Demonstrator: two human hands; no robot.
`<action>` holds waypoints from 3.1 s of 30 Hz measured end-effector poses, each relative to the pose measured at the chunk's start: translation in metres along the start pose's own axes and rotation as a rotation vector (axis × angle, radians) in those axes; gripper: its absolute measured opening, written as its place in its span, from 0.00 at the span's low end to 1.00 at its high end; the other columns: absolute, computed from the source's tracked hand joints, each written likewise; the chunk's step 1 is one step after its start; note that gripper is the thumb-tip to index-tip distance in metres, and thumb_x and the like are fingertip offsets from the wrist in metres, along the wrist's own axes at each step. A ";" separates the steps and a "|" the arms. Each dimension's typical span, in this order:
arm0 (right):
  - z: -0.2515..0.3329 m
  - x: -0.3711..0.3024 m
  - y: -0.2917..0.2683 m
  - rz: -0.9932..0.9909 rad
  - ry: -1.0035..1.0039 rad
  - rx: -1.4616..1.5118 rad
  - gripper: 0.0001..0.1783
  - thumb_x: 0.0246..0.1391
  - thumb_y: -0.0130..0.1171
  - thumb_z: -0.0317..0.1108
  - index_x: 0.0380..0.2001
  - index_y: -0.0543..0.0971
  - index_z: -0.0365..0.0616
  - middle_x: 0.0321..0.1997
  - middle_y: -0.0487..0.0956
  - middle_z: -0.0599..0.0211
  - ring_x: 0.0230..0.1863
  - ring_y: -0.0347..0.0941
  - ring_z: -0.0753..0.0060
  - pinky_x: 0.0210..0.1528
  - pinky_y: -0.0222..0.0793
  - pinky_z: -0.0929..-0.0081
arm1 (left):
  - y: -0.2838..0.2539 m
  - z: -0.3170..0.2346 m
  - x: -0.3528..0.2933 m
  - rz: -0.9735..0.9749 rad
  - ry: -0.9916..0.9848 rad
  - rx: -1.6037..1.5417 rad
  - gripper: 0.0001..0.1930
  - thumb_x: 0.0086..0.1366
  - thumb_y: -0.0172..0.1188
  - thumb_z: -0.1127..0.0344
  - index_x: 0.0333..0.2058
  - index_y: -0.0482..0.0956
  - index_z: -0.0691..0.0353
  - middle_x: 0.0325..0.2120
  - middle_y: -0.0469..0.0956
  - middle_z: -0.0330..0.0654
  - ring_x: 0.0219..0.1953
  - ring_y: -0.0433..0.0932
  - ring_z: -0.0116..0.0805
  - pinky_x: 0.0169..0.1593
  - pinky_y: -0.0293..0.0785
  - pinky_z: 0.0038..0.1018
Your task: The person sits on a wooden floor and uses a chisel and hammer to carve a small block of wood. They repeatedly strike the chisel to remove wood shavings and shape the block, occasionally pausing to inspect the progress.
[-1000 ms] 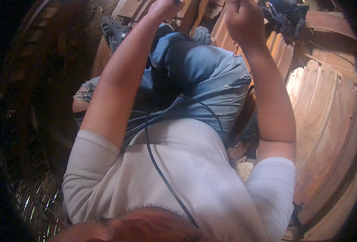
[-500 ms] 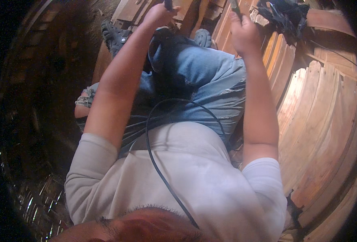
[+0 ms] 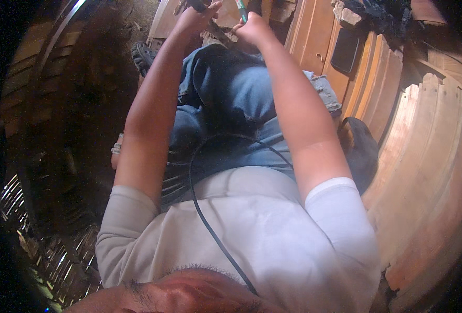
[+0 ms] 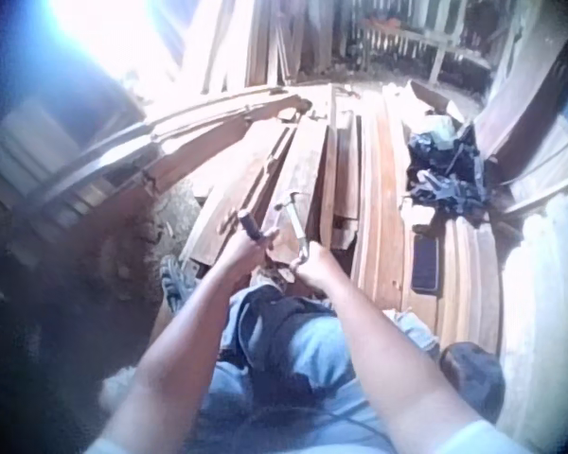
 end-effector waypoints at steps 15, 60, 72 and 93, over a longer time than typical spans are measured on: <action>0.025 -0.006 -0.006 -0.214 -0.503 0.217 0.16 0.52 0.70 0.34 0.42 0.80 0.40 0.38 0.84 0.46 0.41 0.83 0.42 0.44 0.78 0.56 | 0.011 -0.036 -0.034 0.107 0.124 -0.072 0.16 0.73 0.65 0.59 0.49 0.78 0.67 0.36 0.82 0.46 0.38 0.80 0.33 0.40 0.78 0.37; 0.105 -0.088 0.005 0.222 -0.349 0.511 0.21 0.53 0.79 0.43 0.42 0.79 0.45 0.38 0.84 0.60 0.41 0.83 0.62 0.50 0.77 0.63 | -0.114 -0.047 -0.169 0.099 -0.133 -0.174 0.20 0.71 0.69 0.60 0.57 0.83 0.62 0.43 0.88 0.43 0.43 0.86 0.28 0.42 0.84 0.25; 0.106 -0.086 -0.010 0.273 -0.289 0.822 0.18 0.58 0.76 0.35 0.44 0.77 0.42 0.40 0.86 0.65 0.41 0.82 0.76 0.47 0.78 0.75 | -0.112 -0.041 -0.162 0.171 -0.196 -0.391 0.19 0.73 0.66 0.54 0.52 0.86 0.64 0.44 0.86 0.45 0.45 0.88 0.39 0.50 0.89 0.34; 0.105 -0.075 -0.044 0.101 -0.511 0.762 0.10 0.63 0.71 0.32 0.41 0.78 0.42 0.44 0.87 0.64 0.34 0.81 0.81 0.36 0.77 0.82 | -0.098 -0.065 -0.171 0.081 -0.177 -0.544 0.26 0.67 0.73 0.63 0.59 0.73 0.64 0.50 0.79 0.46 0.51 0.85 0.37 0.51 0.87 0.28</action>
Point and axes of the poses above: each hand's wrist, its own x-axis towards the middle knuckle, its own y-axis out of the palm, z = x × y, the point moved 2 cm from there along x, towards the middle knuckle
